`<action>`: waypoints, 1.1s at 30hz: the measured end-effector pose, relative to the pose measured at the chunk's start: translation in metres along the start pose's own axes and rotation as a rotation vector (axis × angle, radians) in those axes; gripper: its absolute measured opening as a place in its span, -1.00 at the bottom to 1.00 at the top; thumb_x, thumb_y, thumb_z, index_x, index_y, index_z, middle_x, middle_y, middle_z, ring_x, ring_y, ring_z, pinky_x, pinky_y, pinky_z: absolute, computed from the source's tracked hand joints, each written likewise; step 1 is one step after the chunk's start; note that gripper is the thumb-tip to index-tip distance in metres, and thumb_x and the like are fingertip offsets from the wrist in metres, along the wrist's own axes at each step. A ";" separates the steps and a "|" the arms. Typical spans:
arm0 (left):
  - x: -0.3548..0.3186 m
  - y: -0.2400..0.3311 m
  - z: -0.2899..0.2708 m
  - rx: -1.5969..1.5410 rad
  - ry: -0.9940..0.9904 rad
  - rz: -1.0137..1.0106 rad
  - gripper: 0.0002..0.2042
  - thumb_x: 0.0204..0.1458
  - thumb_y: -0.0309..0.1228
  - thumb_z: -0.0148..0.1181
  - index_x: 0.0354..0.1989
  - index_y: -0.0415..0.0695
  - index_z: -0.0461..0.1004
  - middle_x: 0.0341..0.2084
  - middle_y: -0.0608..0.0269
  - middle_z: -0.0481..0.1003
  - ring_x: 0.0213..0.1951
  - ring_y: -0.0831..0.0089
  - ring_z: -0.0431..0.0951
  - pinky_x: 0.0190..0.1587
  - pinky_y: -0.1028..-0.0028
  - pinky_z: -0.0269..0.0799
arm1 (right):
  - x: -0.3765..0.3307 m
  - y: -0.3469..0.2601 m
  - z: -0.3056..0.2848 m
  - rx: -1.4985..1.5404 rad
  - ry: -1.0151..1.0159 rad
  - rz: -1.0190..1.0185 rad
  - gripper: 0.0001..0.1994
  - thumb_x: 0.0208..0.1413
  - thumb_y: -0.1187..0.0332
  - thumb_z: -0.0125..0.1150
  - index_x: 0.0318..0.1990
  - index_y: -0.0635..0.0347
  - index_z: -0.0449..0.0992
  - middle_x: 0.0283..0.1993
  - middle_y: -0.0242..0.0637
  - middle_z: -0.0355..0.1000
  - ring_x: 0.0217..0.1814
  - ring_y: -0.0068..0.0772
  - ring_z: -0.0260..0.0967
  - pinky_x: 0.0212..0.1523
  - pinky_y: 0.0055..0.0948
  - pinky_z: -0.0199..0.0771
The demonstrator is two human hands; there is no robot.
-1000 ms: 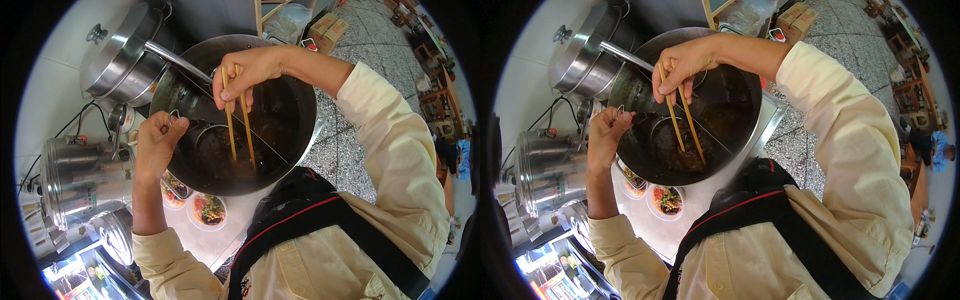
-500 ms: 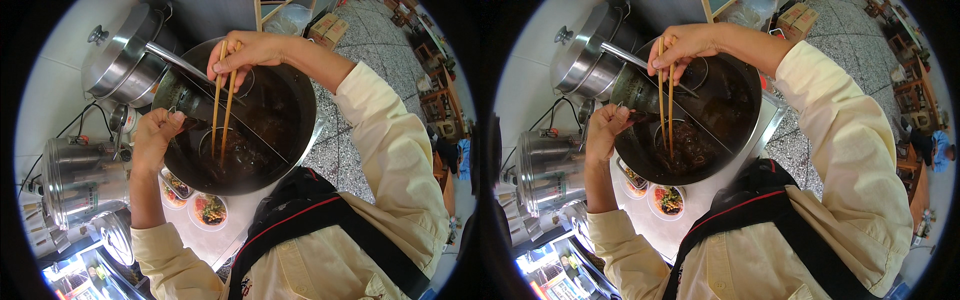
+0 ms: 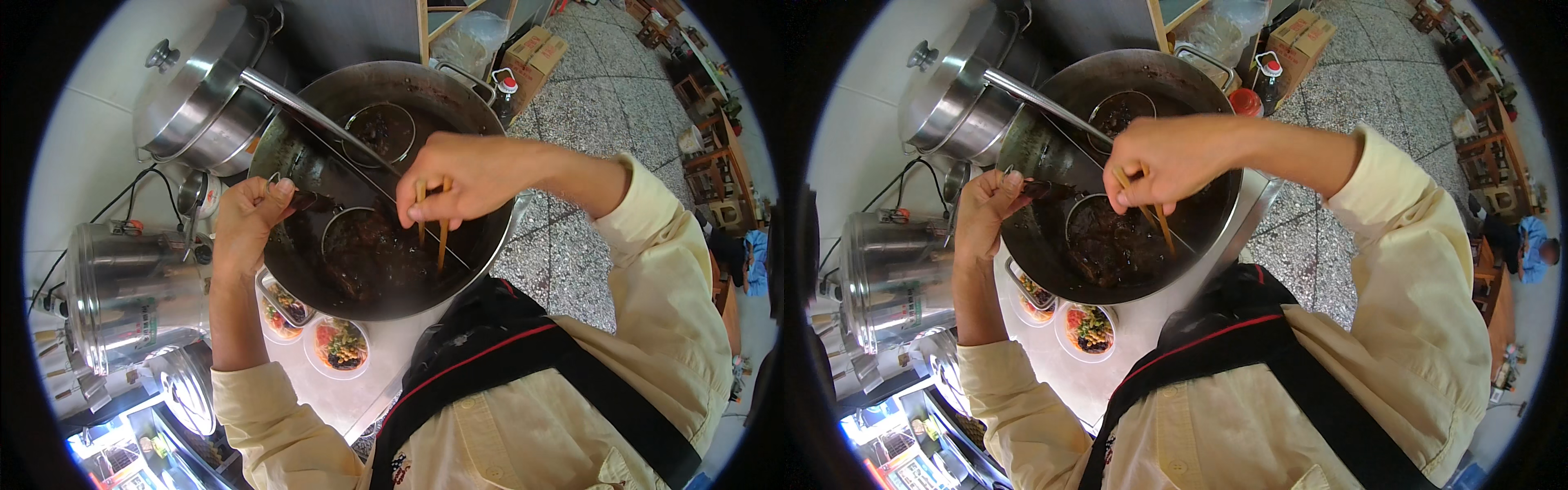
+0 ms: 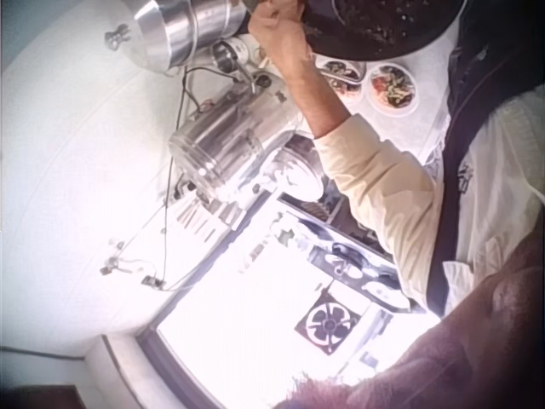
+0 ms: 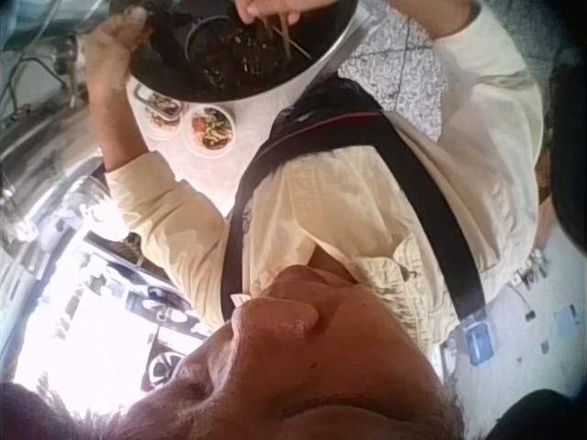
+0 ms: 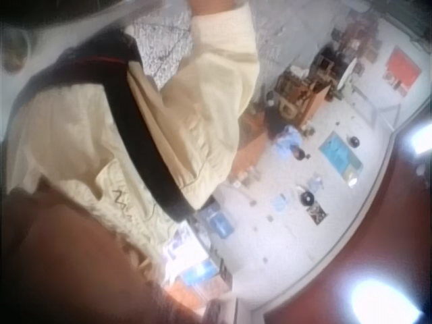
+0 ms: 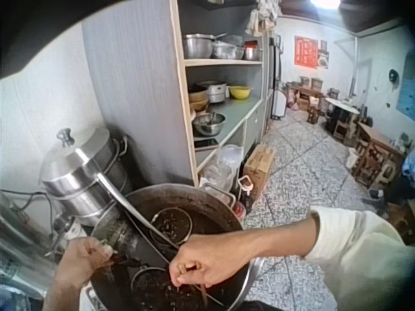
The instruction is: The person uses chopsticks to transfer cooked meat from a large pot into two small bowls containing noodles and toppings. Then, using a ladle, the person pours broth from a second pot into each bowl, completing the assembly of two noodle dishes.
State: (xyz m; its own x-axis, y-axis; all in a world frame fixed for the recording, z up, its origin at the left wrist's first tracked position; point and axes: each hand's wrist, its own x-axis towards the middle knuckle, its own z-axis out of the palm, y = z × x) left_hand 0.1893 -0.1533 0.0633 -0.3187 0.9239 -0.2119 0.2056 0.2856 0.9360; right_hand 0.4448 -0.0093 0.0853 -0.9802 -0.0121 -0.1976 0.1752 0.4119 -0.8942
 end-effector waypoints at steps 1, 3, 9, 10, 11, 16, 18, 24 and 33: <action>0.001 0.000 -0.002 -0.005 0.003 -0.005 -0.76 0.07 -0.29 0.16 -0.49 -0.21 0.45 -0.49 0.29 0.50 -0.41 0.59 0.49 -0.26 0.59 0.45 | 0.005 0.006 0.009 -0.001 0.008 -0.016 -0.81 0.05 0.41 0.03 -0.31 0.35 0.51 -0.54 -0.16 0.44 -0.58 -0.43 0.47 -0.57 -0.50 0.35; 0.003 0.000 -0.005 -0.016 0.011 -0.015 -0.77 0.07 -0.29 0.16 -0.50 -0.21 0.44 -0.50 0.30 0.50 -0.41 0.59 0.49 -0.27 0.59 0.45 | 0.014 0.016 0.022 -0.143 -0.027 -0.002 -0.83 0.02 0.44 0.04 -0.33 0.34 0.52 -0.55 -0.12 0.44 -0.61 -0.38 0.43 -0.56 -0.44 0.31; 0.007 0.001 -0.011 -0.090 0.132 -0.075 -0.73 0.05 -0.31 0.18 -0.59 -0.21 0.42 -0.60 0.32 0.45 -0.49 0.59 0.49 -0.34 0.62 0.47 | 0.016 0.022 0.037 -0.152 0.084 -0.035 -0.86 -0.01 0.42 0.11 -0.34 0.29 0.54 -0.54 -0.14 0.45 -0.52 -0.25 0.41 -0.47 -0.35 0.32; 0.007 0.001 -0.013 -0.110 0.124 -0.049 -0.73 0.06 -0.31 0.18 -0.59 -0.21 0.42 -0.59 0.32 0.45 -0.49 0.59 0.49 -0.34 0.62 0.47 | 0.015 0.021 0.036 -0.138 0.119 -0.029 -0.85 0.01 0.40 0.13 -0.32 0.28 0.54 -0.56 -0.15 0.44 -0.52 -0.25 0.41 -0.47 -0.36 0.32; 0.006 0.000 -0.015 -0.122 0.133 -0.048 -0.73 0.06 -0.31 0.18 -0.59 -0.22 0.42 -0.59 0.31 0.45 -0.49 0.59 0.49 -0.34 0.62 0.47 | 0.012 0.020 0.034 -0.110 0.141 -0.019 -0.85 0.01 0.39 0.13 -0.32 0.28 0.54 -0.56 -0.16 0.44 -0.53 -0.26 0.41 -0.47 -0.36 0.32; 0.008 -0.007 -0.025 -0.138 0.147 -0.031 -0.74 0.06 -0.30 0.17 -0.55 -0.24 0.42 -0.55 0.26 0.47 -0.48 0.57 0.49 -0.36 0.62 0.48 | -0.004 0.014 0.019 0.082 0.222 0.098 -0.81 0.06 0.35 0.15 -0.32 0.33 0.53 -0.50 -0.22 0.46 -0.52 -0.44 0.43 -0.50 -0.51 0.39; 0.014 -0.010 -0.030 -0.130 0.140 -0.040 -0.73 0.06 -0.27 0.17 -0.50 -0.25 0.43 -0.50 0.19 0.50 -0.46 0.53 0.51 -0.37 0.64 0.49 | -0.008 0.012 0.013 0.178 0.239 0.103 -0.78 0.08 0.35 0.15 -0.33 0.40 0.50 -0.42 -0.25 0.47 -0.49 -0.51 0.45 -0.50 -0.60 0.46; 0.022 -0.019 -0.040 -0.110 0.154 -0.054 -0.72 0.04 -0.26 0.18 -0.45 -0.28 0.44 -0.48 0.22 0.49 -0.46 0.55 0.50 -0.36 0.63 0.48 | -0.017 0.017 -0.001 0.309 0.321 0.115 -0.80 0.10 0.40 0.12 -0.29 0.43 0.49 -0.35 -0.16 0.46 -0.41 -0.46 0.46 -0.42 -0.55 0.56; 0.035 -0.029 -0.045 -0.154 0.129 -0.107 -0.71 0.03 -0.27 0.20 -0.41 -0.32 0.44 -0.46 0.20 0.49 -0.44 0.52 0.50 -0.32 0.61 0.49 | -0.030 0.034 -0.009 0.516 0.502 0.127 -0.79 0.10 0.41 0.14 -0.29 0.48 0.46 -0.26 -0.08 0.45 -0.33 -0.39 0.47 -0.42 -0.50 0.60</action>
State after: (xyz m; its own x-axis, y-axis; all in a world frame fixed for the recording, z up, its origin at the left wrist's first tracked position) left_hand 0.1306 -0.1403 0.0413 -0.4484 0.8476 -0.2838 0.0238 0.3287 0.9441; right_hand 0.4796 0.0132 0.0646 -0.8520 0.4771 -0.2157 0.1907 -0.1009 -0.9764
